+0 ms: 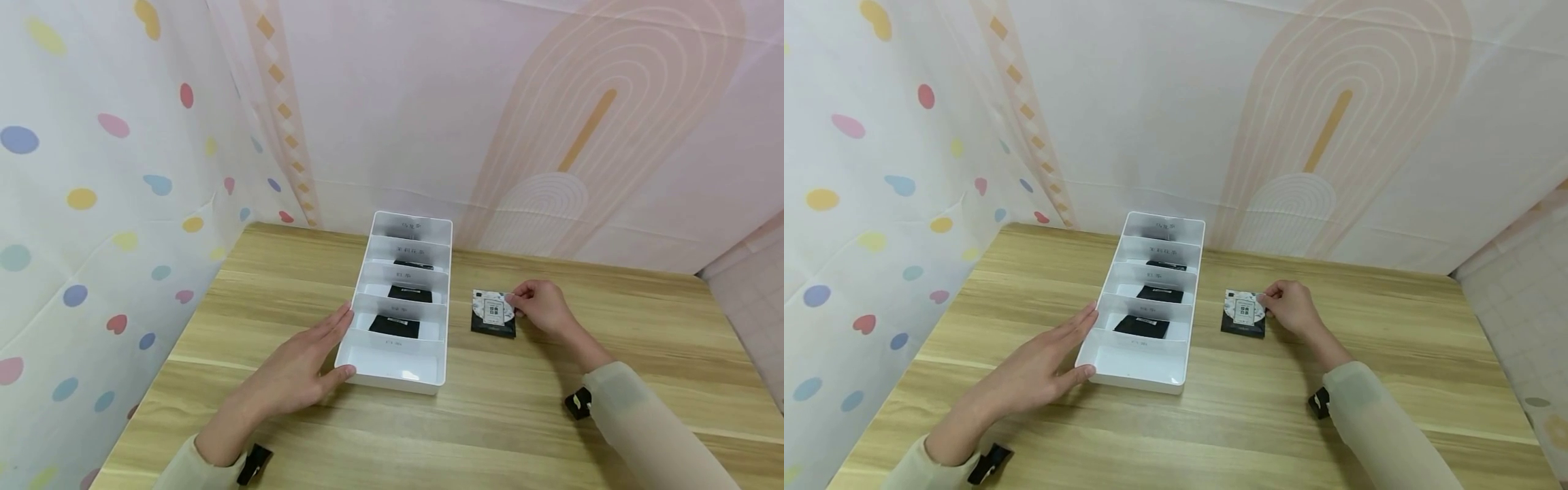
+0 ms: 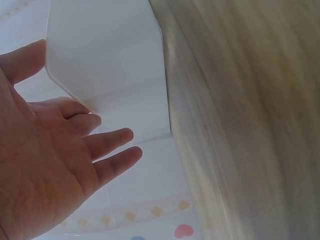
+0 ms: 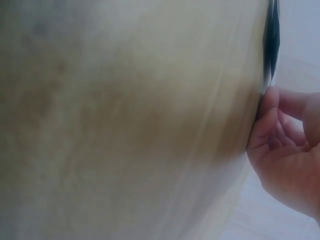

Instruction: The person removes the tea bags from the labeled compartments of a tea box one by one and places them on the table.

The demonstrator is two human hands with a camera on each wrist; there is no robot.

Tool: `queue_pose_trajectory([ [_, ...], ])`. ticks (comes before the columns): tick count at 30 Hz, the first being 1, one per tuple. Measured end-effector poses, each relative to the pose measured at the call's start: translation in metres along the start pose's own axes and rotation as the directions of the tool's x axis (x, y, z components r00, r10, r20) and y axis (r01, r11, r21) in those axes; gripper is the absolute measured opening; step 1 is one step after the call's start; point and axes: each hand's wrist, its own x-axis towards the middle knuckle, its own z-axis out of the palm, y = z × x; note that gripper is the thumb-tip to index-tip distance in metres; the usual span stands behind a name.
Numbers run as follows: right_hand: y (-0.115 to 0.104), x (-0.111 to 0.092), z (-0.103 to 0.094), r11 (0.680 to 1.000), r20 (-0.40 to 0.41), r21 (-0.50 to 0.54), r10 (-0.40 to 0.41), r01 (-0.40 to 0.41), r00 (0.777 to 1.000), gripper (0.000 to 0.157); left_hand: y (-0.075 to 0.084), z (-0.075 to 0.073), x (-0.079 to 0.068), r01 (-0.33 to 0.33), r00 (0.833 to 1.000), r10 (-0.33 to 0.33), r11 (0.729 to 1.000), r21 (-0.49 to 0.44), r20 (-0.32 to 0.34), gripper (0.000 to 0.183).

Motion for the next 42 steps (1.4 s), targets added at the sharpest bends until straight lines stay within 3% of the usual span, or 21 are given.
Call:
queue_pose_trajectory([
  [20,0.000,0.002,-0.001,0.999,0.015,0.036,0.024,-0.024,1.000,0.017,0.000,0.000,-0.001,0.009,1.000,-0.009,1.000,0.001,0.005,0.083],
  [42,-0.024,-0.025,-0.023,0.990,-0.066,0.090,-0.103,0.108,0.993,0.035,-0.001,0.000,0.000,0.009,1.000,-0.009,1.000,0.003,0.009,0.083],
])
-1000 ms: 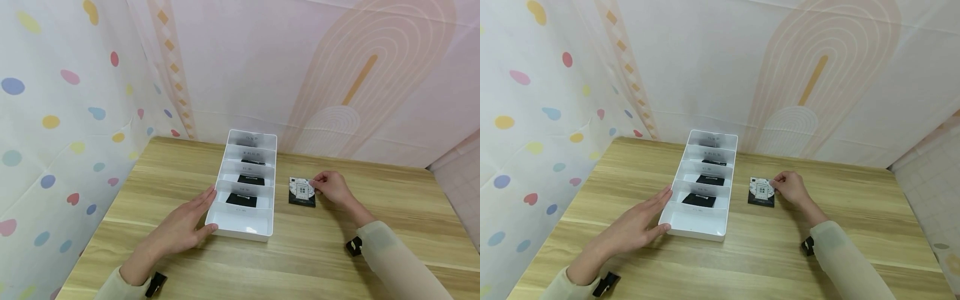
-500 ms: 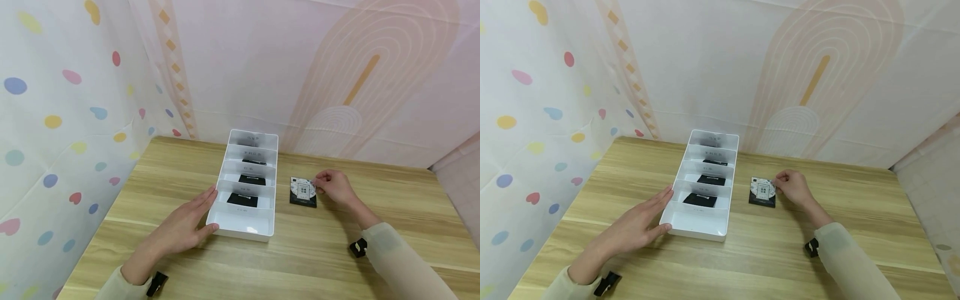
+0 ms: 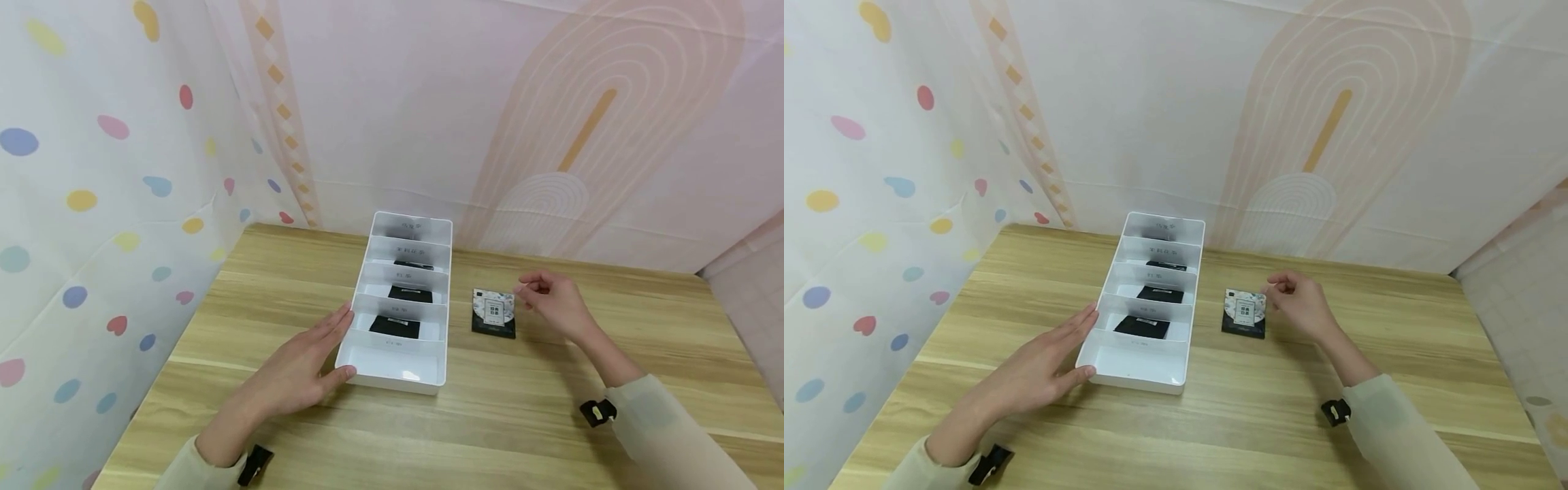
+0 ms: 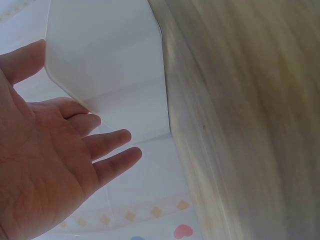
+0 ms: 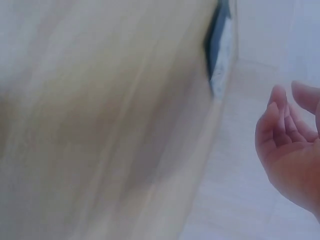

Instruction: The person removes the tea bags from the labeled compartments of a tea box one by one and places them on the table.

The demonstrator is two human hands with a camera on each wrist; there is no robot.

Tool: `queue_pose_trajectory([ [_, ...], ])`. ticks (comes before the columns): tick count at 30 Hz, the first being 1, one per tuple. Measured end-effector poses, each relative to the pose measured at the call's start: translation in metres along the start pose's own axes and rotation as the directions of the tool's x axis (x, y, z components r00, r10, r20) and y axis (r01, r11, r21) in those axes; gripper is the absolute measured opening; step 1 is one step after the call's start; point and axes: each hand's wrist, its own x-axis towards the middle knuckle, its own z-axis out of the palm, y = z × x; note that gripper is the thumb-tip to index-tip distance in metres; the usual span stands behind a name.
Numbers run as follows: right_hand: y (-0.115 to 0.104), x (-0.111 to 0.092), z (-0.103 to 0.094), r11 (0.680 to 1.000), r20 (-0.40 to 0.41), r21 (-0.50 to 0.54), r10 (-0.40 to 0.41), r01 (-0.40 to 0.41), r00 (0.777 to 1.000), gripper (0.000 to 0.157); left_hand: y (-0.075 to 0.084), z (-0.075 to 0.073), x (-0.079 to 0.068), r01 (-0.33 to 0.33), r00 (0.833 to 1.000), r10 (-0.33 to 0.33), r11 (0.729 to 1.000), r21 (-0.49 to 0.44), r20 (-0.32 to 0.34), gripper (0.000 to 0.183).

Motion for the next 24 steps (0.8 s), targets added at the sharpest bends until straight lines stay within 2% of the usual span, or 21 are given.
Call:
queue_pose_trajectory([
  [12,-0.015,-0.014,-0.003,0.998,-0.036,0.025,-0.061,0.062,0.997,0.038,0.000,0.000,0.001,-0.005,1.000,0.005,1.000,0.001,-0.004,0.083],
  [20,-0.028,-0.024,0.003,0.988,-0.071,0.093,-0.118,0.125,0.990,0.025,0.000,0.000,0.000,0.004,1.000,-0.004,1.000,-0.001,-0.002,0.082],
  [24,-0.037,-0.030,0.010,0.976,-0.074,0.149,-0.152,0.161,0.986,0.024,0.000,0.001,0.000,0.006,1.000,-0.006,1.000,-0.003,-0.003,0.082],
])
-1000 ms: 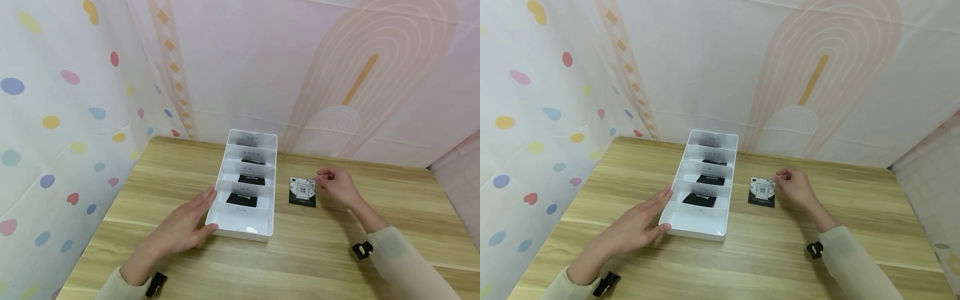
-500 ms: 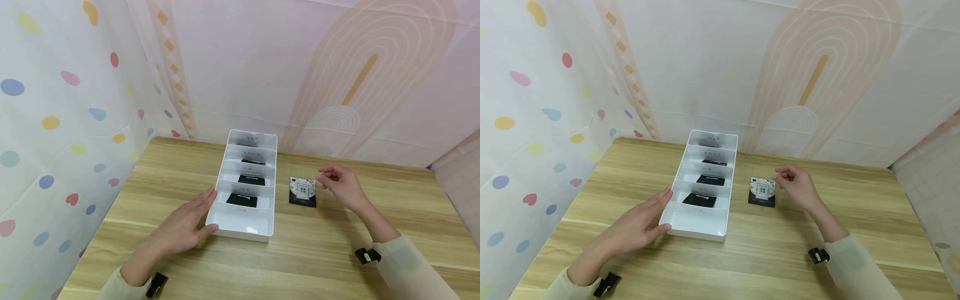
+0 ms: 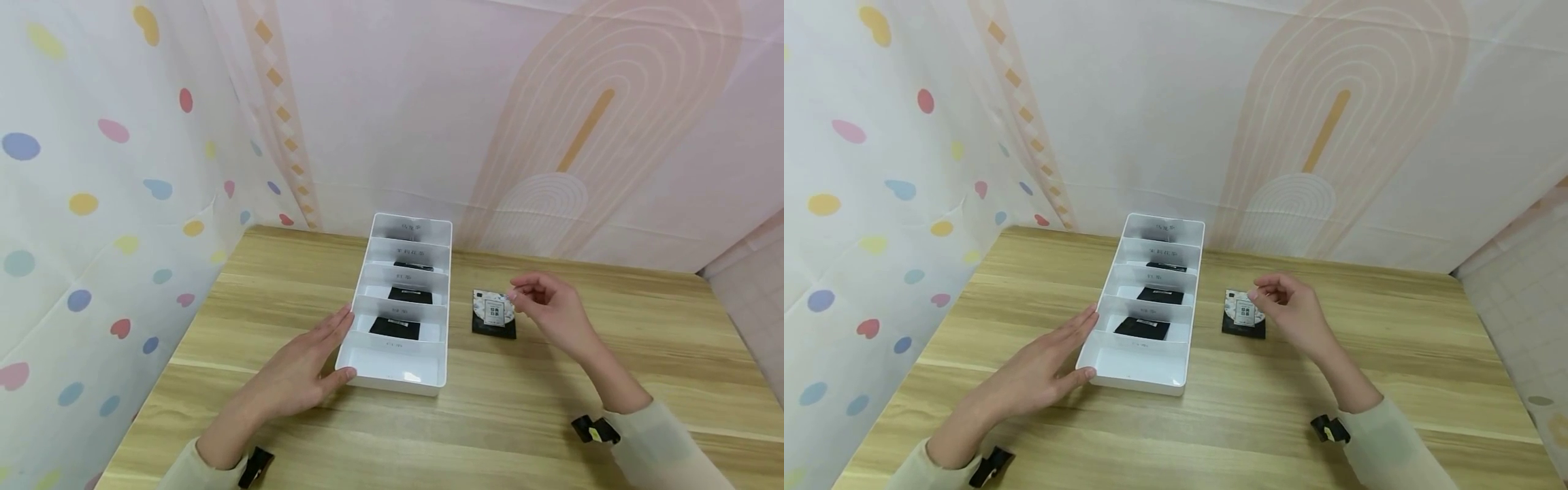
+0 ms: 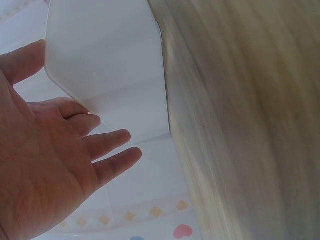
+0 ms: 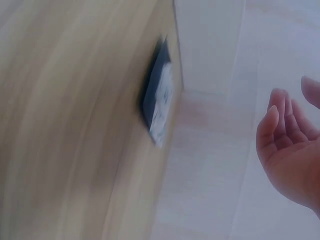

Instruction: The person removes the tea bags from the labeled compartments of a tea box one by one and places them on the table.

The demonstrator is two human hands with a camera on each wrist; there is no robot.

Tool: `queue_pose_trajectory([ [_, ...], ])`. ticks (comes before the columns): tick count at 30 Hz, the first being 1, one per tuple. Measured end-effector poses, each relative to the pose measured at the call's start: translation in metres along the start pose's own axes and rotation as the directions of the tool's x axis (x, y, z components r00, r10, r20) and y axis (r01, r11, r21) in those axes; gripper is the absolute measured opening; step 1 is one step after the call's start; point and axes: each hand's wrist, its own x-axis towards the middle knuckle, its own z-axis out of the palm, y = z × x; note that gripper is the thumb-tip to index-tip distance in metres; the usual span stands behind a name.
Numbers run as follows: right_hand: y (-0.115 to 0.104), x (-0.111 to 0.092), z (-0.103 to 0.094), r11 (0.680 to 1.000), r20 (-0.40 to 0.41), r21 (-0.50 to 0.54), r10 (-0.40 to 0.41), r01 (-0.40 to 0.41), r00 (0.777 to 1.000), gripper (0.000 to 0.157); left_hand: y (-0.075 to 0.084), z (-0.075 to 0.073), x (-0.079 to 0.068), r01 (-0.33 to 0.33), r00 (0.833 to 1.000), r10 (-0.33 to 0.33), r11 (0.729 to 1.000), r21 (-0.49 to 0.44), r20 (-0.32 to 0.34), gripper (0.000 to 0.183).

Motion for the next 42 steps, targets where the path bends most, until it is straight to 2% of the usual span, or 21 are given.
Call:
queue_pose_trajectory([
  [10,-0.020,-0.008,0.024,0.999,0.047,0.046,-0.032,0.030,0.998,0.024,0.000,0.000,-0.001,-0.001,1.000,0.001,1.000,0.002,0.000,0.081],
  [20,-0.031,-0.010,0.049,0.995,0.095,0.009,-0.104,0.103,0.990,0.022,0.000,0.000,0.000,0.000,1.000,0.000,1.000,-0.005,0.000,0.082],
  [26,-0.036,-0.011,0.070,0.989,0.118,-0.015,-0.142,0.145,0.983,0.027,0.001,0.000,0.000,0.000,1.000,0.000,1.000,-0.010,-0.006,0.082],
  [38,-0.043,-0.011,0.103,0.990,0.218,0.028,-0.139,0.136,0.966,0.031,0.001,-0.001,-0.001,-0.001,1.000,0.001,1.000,-0.012,-0.003,0.081],
  [42,-0.045,-0.009,0.113,0.987,0.246,-0.008,-0.153,0.160,0.957,0.033,0.000,-0.001,-0.001,-0.003,1.000,0.003,1.000,-0.008,-0.011,0.082],
])
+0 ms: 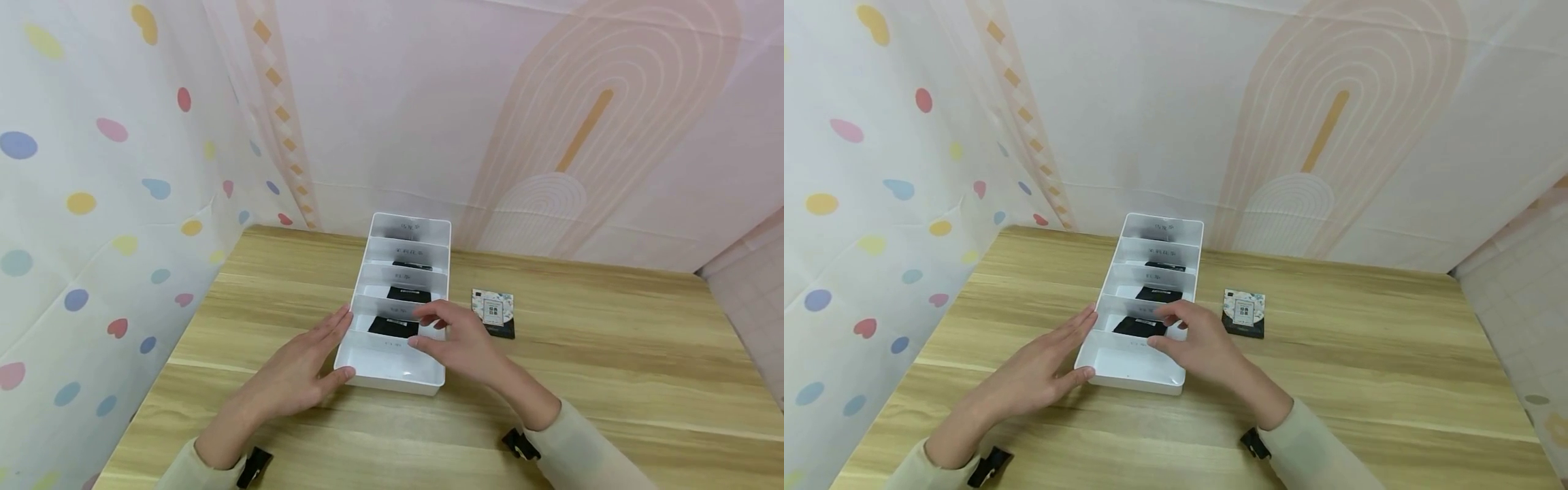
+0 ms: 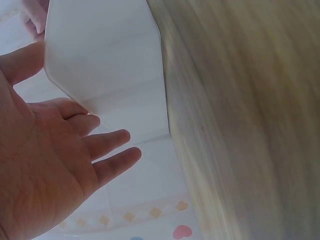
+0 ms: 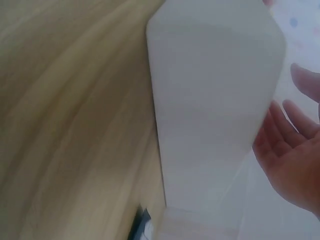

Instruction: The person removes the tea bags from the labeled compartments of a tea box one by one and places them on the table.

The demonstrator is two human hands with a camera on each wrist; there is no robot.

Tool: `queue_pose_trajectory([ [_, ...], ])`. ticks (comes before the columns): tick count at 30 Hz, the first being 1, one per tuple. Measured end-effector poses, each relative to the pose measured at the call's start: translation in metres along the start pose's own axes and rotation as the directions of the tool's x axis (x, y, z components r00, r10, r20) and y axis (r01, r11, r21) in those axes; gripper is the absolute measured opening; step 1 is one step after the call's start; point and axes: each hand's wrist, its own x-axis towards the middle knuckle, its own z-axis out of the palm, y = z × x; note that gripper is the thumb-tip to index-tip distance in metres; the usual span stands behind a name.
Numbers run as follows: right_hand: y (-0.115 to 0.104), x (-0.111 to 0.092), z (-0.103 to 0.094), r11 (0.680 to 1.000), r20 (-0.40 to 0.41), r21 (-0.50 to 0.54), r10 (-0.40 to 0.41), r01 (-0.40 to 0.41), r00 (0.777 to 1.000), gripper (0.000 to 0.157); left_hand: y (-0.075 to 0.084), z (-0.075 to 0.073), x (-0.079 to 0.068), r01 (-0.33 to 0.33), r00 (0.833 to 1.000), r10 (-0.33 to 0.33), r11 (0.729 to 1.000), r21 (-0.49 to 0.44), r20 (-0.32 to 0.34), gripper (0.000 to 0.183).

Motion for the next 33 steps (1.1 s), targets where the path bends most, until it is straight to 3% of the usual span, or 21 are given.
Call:
queue_pose_trajectory([
  [4,0.000,0.004,0.006,0.997,0.023,-0.077,-0.026,0.027,0.999,0.035,-0.001,0.000,0.001,-0.005,1.000,0.005,1.000,0.004,-0.005,0.082],
  [11,0.000,0.009,0.017,0.987,0.092,-0.162,-0.003,0.018,0.996,0.032,0.000,0.000,0.001,-0.004,1.000,0.004,1.000,0.009,-0.004,0.082],
  [20,0.004,0.013,0.023,0.952,0.140,-0.250,-0.146,0.177,0.979,0.012,0.000,0.000,0.001,0.002,1.000,-0.002,1.000,0.005,-0.002,0.082],
  [25,0.006,0.014,0.023,0.934,0.147,-0.266,-0.204,0.237,0.968,0.009,0.000,0.000,0.001,0.002,1.000,-0.002,1.000,0.001,-0.005,0.082],
  [33,0.006,0.014,0.025,0.929,0.145,-0.296,-0.188,0.223,0.972,0.007,0.000,0.000,0.000,-0.001,1.000,0.001,1.000,0.000,-0.004,0.081],
])
